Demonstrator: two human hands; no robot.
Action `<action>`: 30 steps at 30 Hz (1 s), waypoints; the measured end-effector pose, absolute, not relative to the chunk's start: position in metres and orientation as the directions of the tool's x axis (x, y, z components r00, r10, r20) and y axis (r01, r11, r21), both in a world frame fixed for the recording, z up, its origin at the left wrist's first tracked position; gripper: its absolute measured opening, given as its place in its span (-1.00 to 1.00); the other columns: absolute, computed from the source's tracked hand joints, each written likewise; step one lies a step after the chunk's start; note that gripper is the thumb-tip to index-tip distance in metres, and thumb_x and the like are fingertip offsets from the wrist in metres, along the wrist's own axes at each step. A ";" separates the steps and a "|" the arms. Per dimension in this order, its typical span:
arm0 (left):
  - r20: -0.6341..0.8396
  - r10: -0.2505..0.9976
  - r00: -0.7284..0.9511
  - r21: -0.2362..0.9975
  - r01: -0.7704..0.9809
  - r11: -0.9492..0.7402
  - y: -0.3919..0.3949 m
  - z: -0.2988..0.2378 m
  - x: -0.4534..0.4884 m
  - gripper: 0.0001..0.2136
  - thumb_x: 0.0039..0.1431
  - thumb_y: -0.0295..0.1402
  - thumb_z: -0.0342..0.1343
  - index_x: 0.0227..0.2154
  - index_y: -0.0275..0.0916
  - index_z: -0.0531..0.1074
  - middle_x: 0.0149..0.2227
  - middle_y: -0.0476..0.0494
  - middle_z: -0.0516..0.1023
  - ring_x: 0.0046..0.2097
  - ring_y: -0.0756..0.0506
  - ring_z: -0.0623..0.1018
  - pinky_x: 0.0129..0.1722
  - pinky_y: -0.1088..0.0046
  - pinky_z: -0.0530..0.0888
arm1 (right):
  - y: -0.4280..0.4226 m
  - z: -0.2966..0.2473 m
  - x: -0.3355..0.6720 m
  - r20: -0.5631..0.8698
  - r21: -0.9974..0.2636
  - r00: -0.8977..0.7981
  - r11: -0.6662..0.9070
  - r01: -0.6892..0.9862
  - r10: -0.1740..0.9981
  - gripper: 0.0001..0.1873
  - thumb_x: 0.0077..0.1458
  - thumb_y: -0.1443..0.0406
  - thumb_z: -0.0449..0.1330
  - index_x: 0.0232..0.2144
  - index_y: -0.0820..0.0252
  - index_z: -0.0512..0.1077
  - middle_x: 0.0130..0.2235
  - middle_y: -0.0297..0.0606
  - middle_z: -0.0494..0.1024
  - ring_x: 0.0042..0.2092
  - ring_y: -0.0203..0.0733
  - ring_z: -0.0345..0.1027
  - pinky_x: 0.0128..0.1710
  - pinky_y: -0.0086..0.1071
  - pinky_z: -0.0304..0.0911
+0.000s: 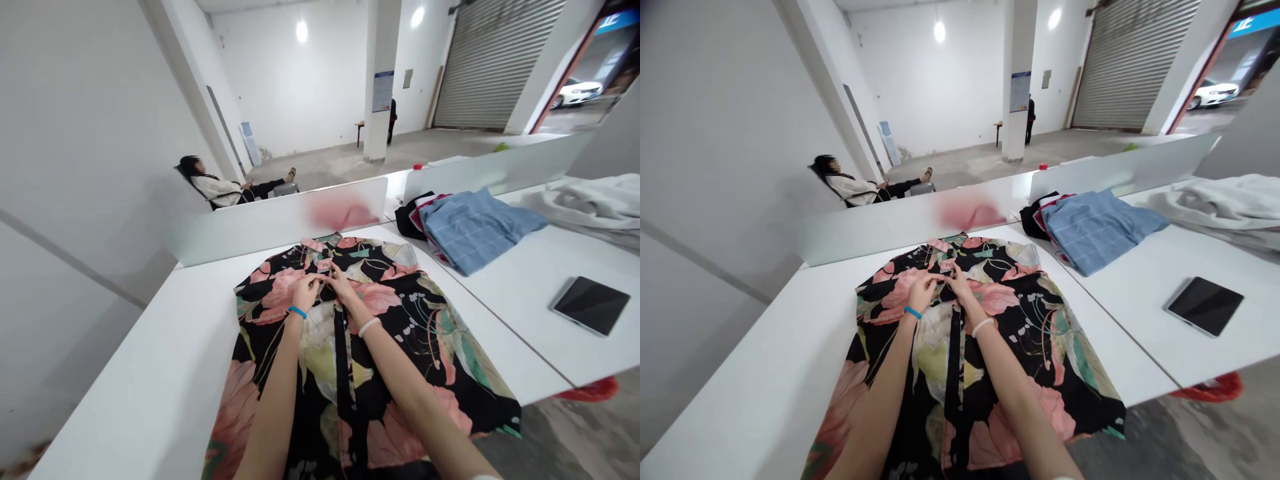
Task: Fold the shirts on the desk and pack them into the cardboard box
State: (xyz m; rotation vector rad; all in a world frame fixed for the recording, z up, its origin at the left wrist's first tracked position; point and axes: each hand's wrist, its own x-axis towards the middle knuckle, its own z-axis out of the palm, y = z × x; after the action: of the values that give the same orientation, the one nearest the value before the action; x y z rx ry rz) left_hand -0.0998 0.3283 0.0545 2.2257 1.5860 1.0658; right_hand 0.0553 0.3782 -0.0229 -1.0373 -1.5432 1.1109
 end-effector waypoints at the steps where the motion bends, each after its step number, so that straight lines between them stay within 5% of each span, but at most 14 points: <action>1: 0.432 0.895 0.114 0.561 0.742 -0.366 0.332 0.052 -0.108 -0.71 0.23 -0.21 -0.01 -0.08 -0.20 0.41 -0.05 -0.19 0.50 -0.09 -0.10 0.50 -0.05 0.19 0.44 | 0.381 -0.028 0.052 0.211 -0.964 -0.208 0.239 0.119 0.955 -0.66 0.15 0.29 0.11 -0.01 0.17 0.39 -0.03 -0.22 0.48 -0.05 -0.17 0.38 0.00 -0.17 0.27; 5: 0.426 0.903 -0.063 0.616 0.751 -0.238 0.345 0.029 -0.120 -0.76 0.19 -0.33 -0.05 -0.18 -0.16 0.49 -0.16 -0.12 0.57 -0.12 -0.12 0.53 -0.08 0.28 0.47 | 0.388 -0.036 0.044 0.233 -0.948 -0.232 0.274 0.165 0.945 -0.56 0.04 0.43 0.07 -0.01 0.16 0.43 0.03 -0.21 0.48 0.09 -0.15 0.30 0.16 -0.19 0.10; 12: 0.444 0.825 -0.350 0.671 0.740 -0.048 0.354 -0.011 -0.137 -0.64 0.20 -0.33 -0.18 -0.10 -0.31 0.44 -0.08 -0.24 0.54 -0.01 -0.15 0.49 0.06 0.24 0.36 | 0.411 -0.019 0.085 0.421 -0.856 -0.085 0.426 0.294 0.903 -0.50 0.12 0.34 -0.03 0.12 0.12 0.32 0.19 -0.28 0.30 0.25 -0.22 0.06 0.25 -0.26 -0.06; 16: 0.318 0.854 -0.412 0.499 0.838 0.218 0.352 -0.023 -0.162 -0.60 0.25 -0.31 -0.22 0.06 -0.28 0.35 0.10 -0.24 0.42 0.17 -0.18 0.33 0.26 0.05 -0.01 | 0.428 -0.041 0.119 0.325 -0.852 0.035 0.277 0.445 0.945 -0.41 0.01 0.43 -0.03 0.13 0.19 0.30 0.17 -0.19 0.32 0.24 -0.16 0.10 0.25 -0.19 -0.03; 21: 0.067 0.885 -0.460 0.333 0.847 0.415 0.350 -0.039 -0.181 -0.51 0.27 -0.25 -0.22 0.19 -0.36 0.18 0.28 -0.27 0.12 0.31 -0.27 0.05 0.23 -0.11 -0.08 | 0.435 -0.066 0.129 0.287 -0.838 0.034 0.234 0.492 0.957 -0.40 -0.10 0.50 -0.01 0.05 0.28 0.38 0.15 -0.08 0.34 0.21 -0.09 0.15 0.23 -0.15 0.00; 26: 0.095 0.871 -0.482 0.242 0.860 0.449 0.349 -0.045 -0.180 -0.50 0.29 -0.24 -0.28 0.21 -0.36 0.13 0.29 -0.28 0.10 0.31 -0.25 0.05 0.24 -0.10 -0.10 | 0.431 -0.060 0.125 0.384 -0.798 0.147 0.247 0.550 0.912 -0.57 0.05 0.41 -0.02 -0.05 0.29 0.44 0.11 -0.01 0.37 0.12 -0.07 0.25 0.14 -0.16 0.13; 30: 0.309 0.773 -0.554 0.219 0.832 0.509 0.349 -0.043 -0.169 -0.51 0.29 -0.28 -0.32 0.18 -0.38 0.20 0.28 -0.36 0.09 0.30 -0.30 0.05 0.21 -0.12 -0.02 | 0.422 -0.052 0.117 0.418 -0.632 0.109 0.203 0.748 0.902 -0.61 0.21 0.32 -0.08 -0.04 0.22 0.45 0.18 -0.04 0.29 0.15 0.01 0.18 0.18 0.04 -0.03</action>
State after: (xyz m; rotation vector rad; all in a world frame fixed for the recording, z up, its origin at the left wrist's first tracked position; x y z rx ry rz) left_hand -0.1689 0.3495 -0.0434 1.5445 2.8743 0.5751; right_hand 0.1167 0.4224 -0.0525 -1.5747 -1.6668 0.2390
